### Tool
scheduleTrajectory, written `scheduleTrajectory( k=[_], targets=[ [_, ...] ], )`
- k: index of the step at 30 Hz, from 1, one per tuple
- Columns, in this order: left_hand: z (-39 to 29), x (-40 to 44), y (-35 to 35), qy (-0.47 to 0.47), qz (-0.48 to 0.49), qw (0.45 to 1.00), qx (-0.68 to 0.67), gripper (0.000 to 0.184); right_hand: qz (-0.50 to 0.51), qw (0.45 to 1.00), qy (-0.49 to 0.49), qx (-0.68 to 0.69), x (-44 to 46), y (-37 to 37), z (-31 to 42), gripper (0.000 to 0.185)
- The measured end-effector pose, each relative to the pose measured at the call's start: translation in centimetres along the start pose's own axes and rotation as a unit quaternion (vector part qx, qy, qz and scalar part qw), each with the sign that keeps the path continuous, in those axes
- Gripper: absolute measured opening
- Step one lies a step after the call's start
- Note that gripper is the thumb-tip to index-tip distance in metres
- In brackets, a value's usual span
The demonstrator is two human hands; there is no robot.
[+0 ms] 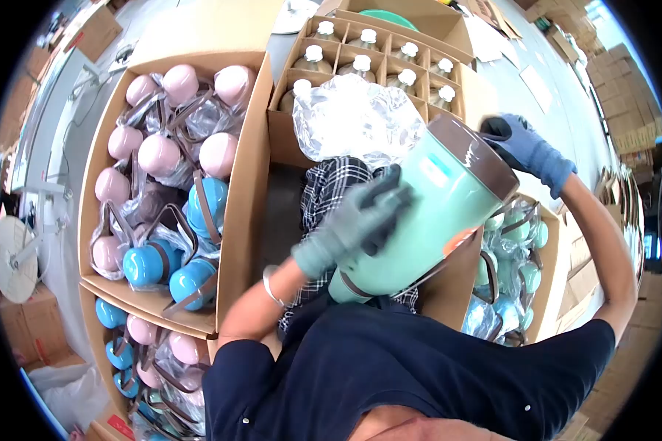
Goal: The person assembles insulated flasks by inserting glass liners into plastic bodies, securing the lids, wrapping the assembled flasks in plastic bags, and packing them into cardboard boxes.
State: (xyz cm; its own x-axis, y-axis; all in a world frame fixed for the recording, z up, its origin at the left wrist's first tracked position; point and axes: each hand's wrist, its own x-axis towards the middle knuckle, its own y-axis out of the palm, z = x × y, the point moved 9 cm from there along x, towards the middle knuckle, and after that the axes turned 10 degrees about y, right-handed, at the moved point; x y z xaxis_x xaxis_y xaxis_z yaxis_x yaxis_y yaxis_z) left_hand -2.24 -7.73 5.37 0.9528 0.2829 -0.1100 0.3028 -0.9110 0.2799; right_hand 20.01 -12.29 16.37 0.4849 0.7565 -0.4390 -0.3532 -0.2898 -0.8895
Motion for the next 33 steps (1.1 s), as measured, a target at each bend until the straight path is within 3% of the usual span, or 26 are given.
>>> scheduleTrajectory(
  k=[1,2,3,5,7,9,10,11,13,14,15,16,17,18,19,21,24,26,27,28,29,30,32,33],
  targets=[
    [1.1,0.5,-2.1,-0.056,-0.007,0.996,-0.069,0.053,-0.066,0.983,-0.169,0.023,-0.7,-1.9,3.6,0.025],
    [0.5,0.8,-3.0,-0.027,-0.004,0.998,-0.057,0.051,-0.011,0.97,-0.228,0.085,-0.5,-2.4,5.4,0.029],
    [0.0,1.0,-3.7,0.0,-0.005,0.999,-0.047,0.05,0.026,0.96,-0.236,0.151,-0.2,-2.1,5.9,0.028],
    [1.0,1.4,-6.6,0.124,-0.022,0.992,-0.006,0.044,0.072,0.955,-0.251,0.141,-1.1,-2.9,7.3,0.026],
    [2.4,1.2,-9.2,0.23,-0.052,0.968,0.085,0.05,0.044,0.957,-0.287,-0.023,-2.2,-3.6,7.9,0.029],
    [6.1,1.3,-11.6,0.195,-0.095,0.949,0.228,0.052,-0.029,0.974,-0.222,-0.034,-2.8,-3.4,5.7,0.03],
    [7.9,2.1,-12.6,0.164,-0.109,0.942,0.271,0.053,0.018,0.993,-0.111,-0.028,-2.5,-2.7,5.3,0.03],
    [9.8,3.6,-13.6,0.126,-0.115,0.947,0.273,0.042,0.021,0.997,-0.056,0.046,-2.1,-2.2,4.0,0.024],
    [8.7,7.7,-13.3,0.213,-0.101,0.944,0.232,0.035,0.074,0.989,0.084,0.095,-1.4,-1.8,3.0,0.026],
    [8.0,9.9,-13.4,0.199,-0.083,0.959,0.186,0.042,0.101,0.978,0.077,0.163,-0.8,-1.5,2.4,0.026],
    [8.1,13.1,-13.8,0.182,-0.044,0.981,0.053,0.047,0.123,0.963,0.067,0.231,0.0,-1.7,1.3,0.026],
    [7.0,16.8,-13.9,0.223,0.01,0.971,-0.084,0.05,0.131,0.941,0.055,0.308,1.3,-2.4,-0.5,0.028],
    [5.4,19.9,-15.1,0.208,-0.017,0.975,-0.072,0.053,0.151,0.923,0.092,0.342,3.7,-2.5,-2.0,0.033],
    [3.6,22.6,-16.4,0.216,-0.03,0.972,-0.083,0.056,0.059,0.925,0.012,0.376,5.8,-3.1,-2.1,0.04],
    [2.9,25.5,-17.5,0.209,-0.054,0.976,-0.009,0.055,-0.033,0.912,-0.07,0.402,7.2,-2.8,-2.5,0.047],
    [1.1,28.9,-19.1,0.259,-0.042,0.961,0.083,0.056,-0.135,0.971,-0.103,0.168,11.0,1.2,-2.1,0.061],
    [-1.1,29.3,-19.1,0.255,-0.056,0.964,0.04,0.057,-0.306,0.942,-0.133,-0.048,15.2,4.8,0.8,0.062],
    [-2.3,27.4,-18.1,0.311,-0.096,0.945,0.017,0.077,-0.278,0.959,-0.043,0.042,19.6,6.5,-2.0,0.049],
    [-2.9,26.0,-17.4,0.34,-0.115,0.933,0.009,0.088,-0.195,0.97,0.02,0.144,22.4,8.2,-4.3,0.041],
    [-3.9,24.0,-16.3,0.393,-0.153,0.897,0.134,0.098,-0.206,0.952,-0.06,0.22,23.3,8.1,-4.1,0.03],
    [-4.4,21.4,-14.6,0.436,-0.19,0.841,0.257,0.108,-0.061,0.83,0.006,0.554,22.9,9.6,-3.7,0.028],
    [-4.8,18.7,-12.2,0.432,-0.235,0.771,0.404,0.117,-0.043,0.799,0.01,0.6,21.3,8.8,-1.7,0.028],
    [-2.8,17.2,-10.8,0.345,-0.305,0.744,0.484,0.117,0.015,0.742,0.013,0.671,16.7,6.7,2.5,0.031],
    [-2.0,16.5,-11.1,0.314,-0.337,0.729,0.507,0.115,-0.049,0.807,0.014,0.588,15.7,5.9,1.3,0.028]
  ],
)
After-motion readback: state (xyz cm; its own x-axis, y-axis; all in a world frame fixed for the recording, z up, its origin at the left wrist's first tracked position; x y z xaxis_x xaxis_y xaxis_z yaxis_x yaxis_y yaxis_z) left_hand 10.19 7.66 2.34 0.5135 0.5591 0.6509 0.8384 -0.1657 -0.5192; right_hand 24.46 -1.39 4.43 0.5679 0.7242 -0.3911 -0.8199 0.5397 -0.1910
